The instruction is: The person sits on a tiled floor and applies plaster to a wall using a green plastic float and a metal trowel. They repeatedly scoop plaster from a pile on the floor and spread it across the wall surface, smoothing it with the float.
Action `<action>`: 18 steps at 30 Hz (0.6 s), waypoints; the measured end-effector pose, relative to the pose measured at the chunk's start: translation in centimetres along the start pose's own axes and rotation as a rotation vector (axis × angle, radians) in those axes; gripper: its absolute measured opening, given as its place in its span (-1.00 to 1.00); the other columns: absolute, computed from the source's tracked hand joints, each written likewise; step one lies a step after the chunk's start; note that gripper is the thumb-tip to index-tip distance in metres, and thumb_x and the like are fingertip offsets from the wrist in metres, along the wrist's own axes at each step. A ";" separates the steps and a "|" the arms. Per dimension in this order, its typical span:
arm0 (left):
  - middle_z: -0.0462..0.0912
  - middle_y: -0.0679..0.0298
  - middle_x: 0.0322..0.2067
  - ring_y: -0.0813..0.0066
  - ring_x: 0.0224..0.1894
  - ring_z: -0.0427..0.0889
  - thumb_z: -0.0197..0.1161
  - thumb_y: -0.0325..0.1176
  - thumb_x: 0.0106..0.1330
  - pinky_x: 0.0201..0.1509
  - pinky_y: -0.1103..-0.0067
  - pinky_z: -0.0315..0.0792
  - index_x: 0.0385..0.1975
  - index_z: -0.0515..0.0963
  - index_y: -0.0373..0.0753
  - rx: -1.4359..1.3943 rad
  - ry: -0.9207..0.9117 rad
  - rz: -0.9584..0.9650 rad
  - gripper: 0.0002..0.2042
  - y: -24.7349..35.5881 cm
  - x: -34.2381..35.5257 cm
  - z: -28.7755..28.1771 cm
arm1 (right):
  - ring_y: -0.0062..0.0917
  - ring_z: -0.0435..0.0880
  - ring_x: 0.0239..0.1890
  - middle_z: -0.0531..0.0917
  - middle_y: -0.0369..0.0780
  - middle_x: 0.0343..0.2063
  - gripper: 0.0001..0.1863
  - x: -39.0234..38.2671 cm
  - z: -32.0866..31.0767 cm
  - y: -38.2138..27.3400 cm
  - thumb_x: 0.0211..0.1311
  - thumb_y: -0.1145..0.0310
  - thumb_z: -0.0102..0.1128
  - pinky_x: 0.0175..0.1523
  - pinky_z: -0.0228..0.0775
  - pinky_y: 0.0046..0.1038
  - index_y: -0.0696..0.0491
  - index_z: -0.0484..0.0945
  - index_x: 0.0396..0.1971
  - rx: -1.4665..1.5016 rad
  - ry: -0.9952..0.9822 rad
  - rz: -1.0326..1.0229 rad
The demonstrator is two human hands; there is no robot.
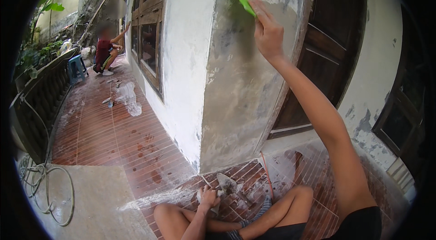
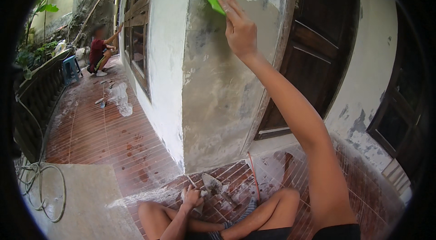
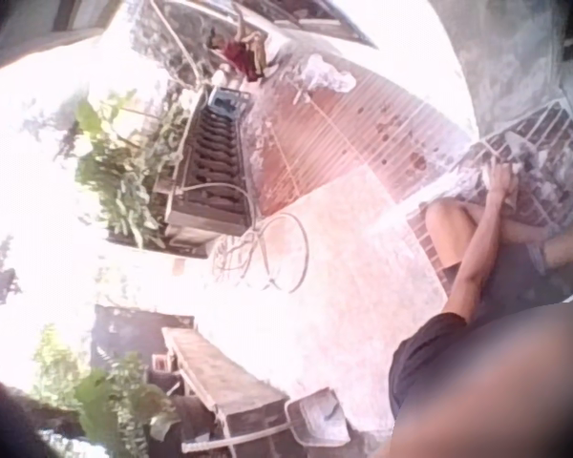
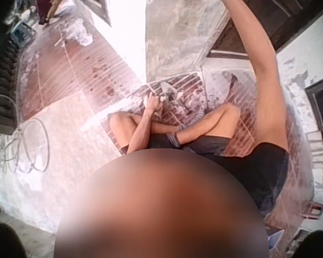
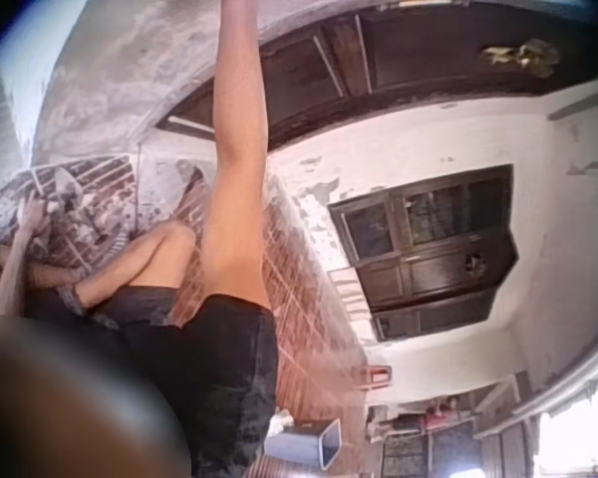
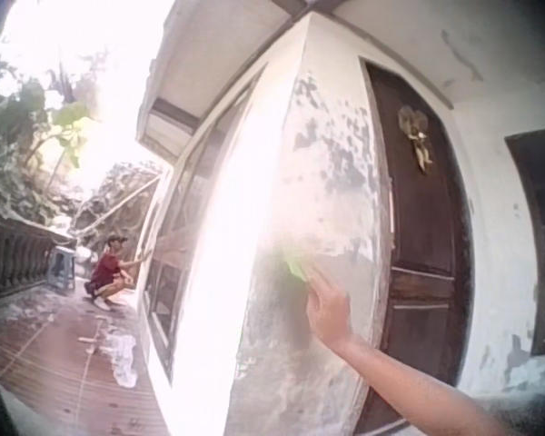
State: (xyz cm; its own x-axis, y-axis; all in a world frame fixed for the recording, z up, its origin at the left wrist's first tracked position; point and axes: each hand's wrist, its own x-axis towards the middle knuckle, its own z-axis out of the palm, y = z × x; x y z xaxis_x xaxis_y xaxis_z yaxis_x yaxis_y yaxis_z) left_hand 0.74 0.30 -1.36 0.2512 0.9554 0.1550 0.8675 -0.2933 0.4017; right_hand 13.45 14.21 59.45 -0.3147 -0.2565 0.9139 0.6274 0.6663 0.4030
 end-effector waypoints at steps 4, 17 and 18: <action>0.61 0.29 0.02 0.11 0.23 0.35 0.22 -0.12 0.03 0.32 0.08 0.10 -0.15 0.69 -0.08 0.054 -0.041 -0.005 -0.62 -0.1 0.1 0.1 | -0.30 0.50 0.23 0.53 -0.23 0.19 -0.42 -1.1 2.9 -1.2 0.14 0.59 0.12 0.14 0.53 -0.34 -0.14 0.50 0.20 -0.140 -0.065 0.108; 0.60 0.28 0.03 0.08 0.22 0.35 0.23 -0.11 0.05 0.31 0.07 0.11 -0.10 0.67 -0.09 0.064 -0.032 0.001 -0.60 -0.1 -0.1 -0.1 | -0.30 0.51 0.23 0.54 -0.29 0.19 -0.41 0.5 1.2 -1.2 0.16 0.61 0.06 0.21 0.51 -0.33 -0.20 0.49 0.20 0.006 -0.049 -0.120; 0.62 0.27 0.00 0.07 0.19 0.38 0.23 -0.12 0.03 0.27 0.09 0.14 -0.13 0.67 -0.10 0.055 0.015 0.020 -0.61 -0.1 -0.1 -0.1 | -0.31 0.50 0.24 0.53 -0.30 0.20 -0.40 0.8 1.5 -0.8 0.16 0.61 0.05 0.22 0.51 -0.32 -0.21 0.49 0.20 -0.003 0.017 -0.019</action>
State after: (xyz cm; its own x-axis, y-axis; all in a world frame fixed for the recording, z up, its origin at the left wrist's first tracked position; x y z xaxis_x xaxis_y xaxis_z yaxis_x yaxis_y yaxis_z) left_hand 0.60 0.18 -1.27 0.2623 0.9488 0.1762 0.8851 -0.3093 0.3479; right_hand 11.63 14.50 59.74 -0.3148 -0.2812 0.9065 0.6235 0.6589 0.4209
